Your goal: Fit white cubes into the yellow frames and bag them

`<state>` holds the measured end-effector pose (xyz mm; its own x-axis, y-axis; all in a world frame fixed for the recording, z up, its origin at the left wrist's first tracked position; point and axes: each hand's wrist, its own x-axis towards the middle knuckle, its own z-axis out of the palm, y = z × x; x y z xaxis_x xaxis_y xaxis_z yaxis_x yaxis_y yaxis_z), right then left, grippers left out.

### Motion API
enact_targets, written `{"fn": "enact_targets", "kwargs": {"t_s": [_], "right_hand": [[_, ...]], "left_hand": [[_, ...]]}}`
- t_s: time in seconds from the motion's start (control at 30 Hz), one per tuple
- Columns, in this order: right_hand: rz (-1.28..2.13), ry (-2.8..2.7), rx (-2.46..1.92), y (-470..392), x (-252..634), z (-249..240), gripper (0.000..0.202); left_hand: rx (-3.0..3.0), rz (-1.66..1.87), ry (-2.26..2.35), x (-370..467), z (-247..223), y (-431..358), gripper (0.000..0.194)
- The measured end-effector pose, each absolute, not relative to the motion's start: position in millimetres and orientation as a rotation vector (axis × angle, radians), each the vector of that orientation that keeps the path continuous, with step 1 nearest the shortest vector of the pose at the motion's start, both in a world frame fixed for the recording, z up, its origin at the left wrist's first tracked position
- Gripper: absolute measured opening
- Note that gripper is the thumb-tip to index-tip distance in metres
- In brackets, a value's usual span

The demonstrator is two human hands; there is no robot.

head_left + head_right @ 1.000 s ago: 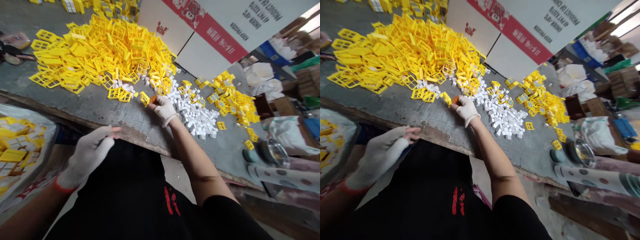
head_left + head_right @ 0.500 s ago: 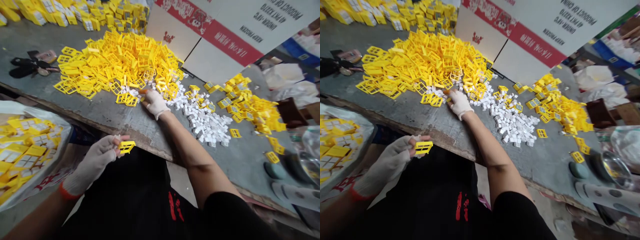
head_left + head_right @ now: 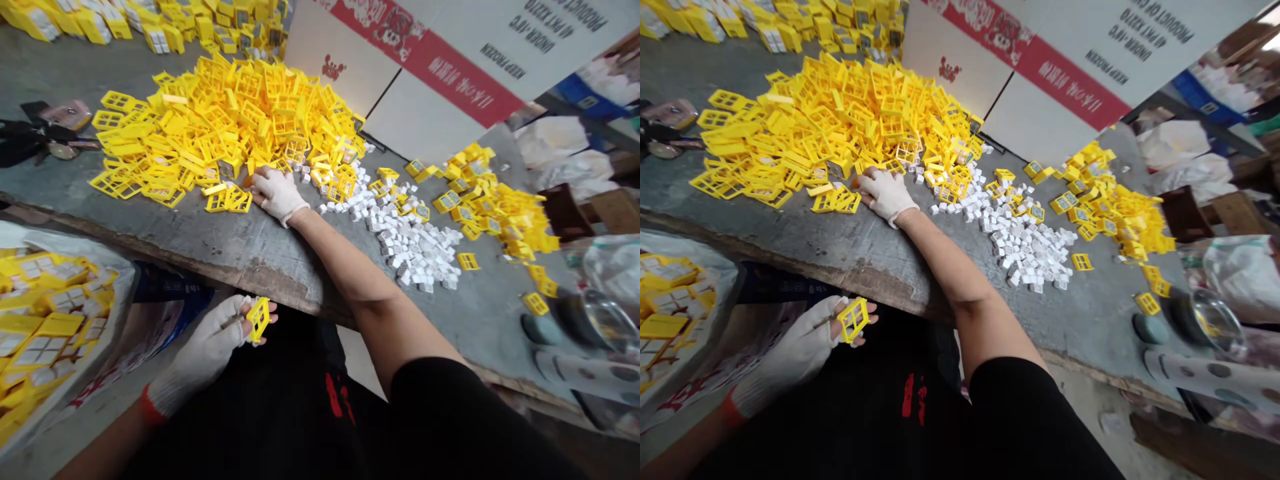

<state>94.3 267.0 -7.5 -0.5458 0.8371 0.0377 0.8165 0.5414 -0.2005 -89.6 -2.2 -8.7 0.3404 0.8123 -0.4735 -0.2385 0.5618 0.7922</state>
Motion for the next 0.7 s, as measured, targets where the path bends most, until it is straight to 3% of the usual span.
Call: {"fn": "enact_targets", "kwargs": {"t_s": [0.27,0.4,0.53,0.7], "right_hand": [[0.32,-2.463,-1.481,153,249,-13,0.035],[0.439,-1.982,-1.471,91,317,-11,0.039],[0.371,-1.525,-1.63,48,355,-9,0.027],[0.217,-1.493,-1.794,-2,366,-12,0.021]], "left_hand": [[0.537,0.73,1.053,-54,12,9,0.055],[0.527,0.723,1.023,-29,11,14,0.058],[0.601,0.748,0.915,-6,6,17,0.057],[0.636,0.743,0.89,16,15,17,0.058]]}}
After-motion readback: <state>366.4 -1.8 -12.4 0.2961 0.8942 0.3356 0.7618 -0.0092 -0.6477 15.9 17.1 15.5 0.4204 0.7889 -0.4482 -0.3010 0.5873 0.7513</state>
